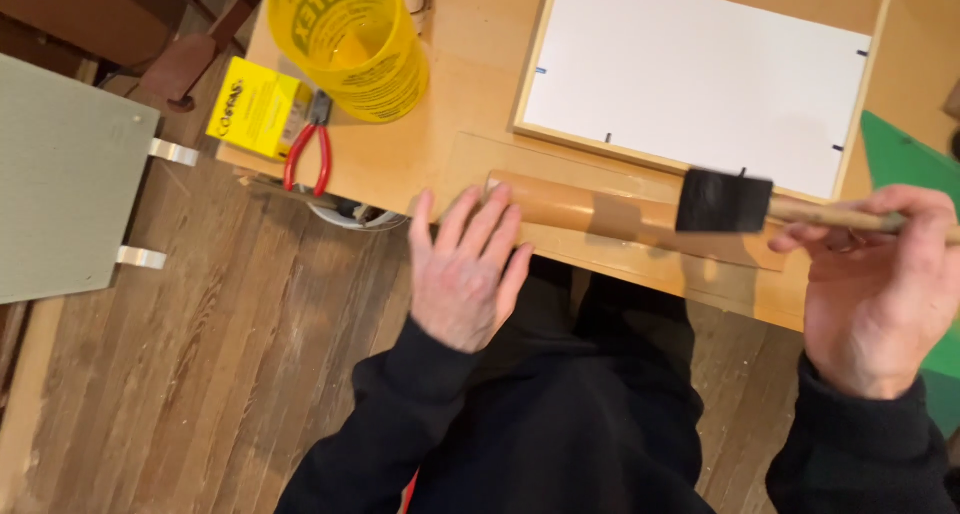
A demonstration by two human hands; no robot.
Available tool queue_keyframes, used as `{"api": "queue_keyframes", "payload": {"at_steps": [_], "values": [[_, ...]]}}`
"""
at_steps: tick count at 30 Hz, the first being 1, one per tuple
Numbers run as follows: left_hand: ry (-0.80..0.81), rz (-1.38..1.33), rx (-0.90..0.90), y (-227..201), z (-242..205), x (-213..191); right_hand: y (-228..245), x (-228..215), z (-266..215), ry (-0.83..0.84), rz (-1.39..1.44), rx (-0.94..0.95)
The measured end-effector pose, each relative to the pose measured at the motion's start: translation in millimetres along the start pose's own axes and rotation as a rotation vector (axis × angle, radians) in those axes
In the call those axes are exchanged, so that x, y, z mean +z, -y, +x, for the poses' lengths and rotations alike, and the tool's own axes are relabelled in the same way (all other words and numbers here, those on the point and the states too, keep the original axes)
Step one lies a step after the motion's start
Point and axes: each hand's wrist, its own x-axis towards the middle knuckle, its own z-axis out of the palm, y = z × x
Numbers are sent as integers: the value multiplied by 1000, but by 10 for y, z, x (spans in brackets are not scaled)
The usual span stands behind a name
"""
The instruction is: Applying glue to a wood veneer strip and attaching it to the side of a picture frame.
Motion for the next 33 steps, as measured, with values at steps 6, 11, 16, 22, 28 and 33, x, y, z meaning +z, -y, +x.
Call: {"api": "queue_keyframes", "payload": {"at_steps": [6, 11, 16, 22, 28, 33], "values": [[-26, -105, -21, 25, -42, 28, 22, -522, -170, -108, 164, 38], [-29, -125, -17, 27, 24, 76, 15, -376, -143, -96, 107, 132], [-32, -152, -34, 29, 21, 111, -20, -332, -164, -43, 118, 168], [-15, -149, -70, 8, 54, 108, -291, -750, -234, 24, 173, 189], [-34, -129, -62, 18, 55, 124, -492, -1017, -283, 38, 135, 215], [-29, -76, -72, 9, 73, 119, -436, -934, -277, 45, 76, 204]]}}
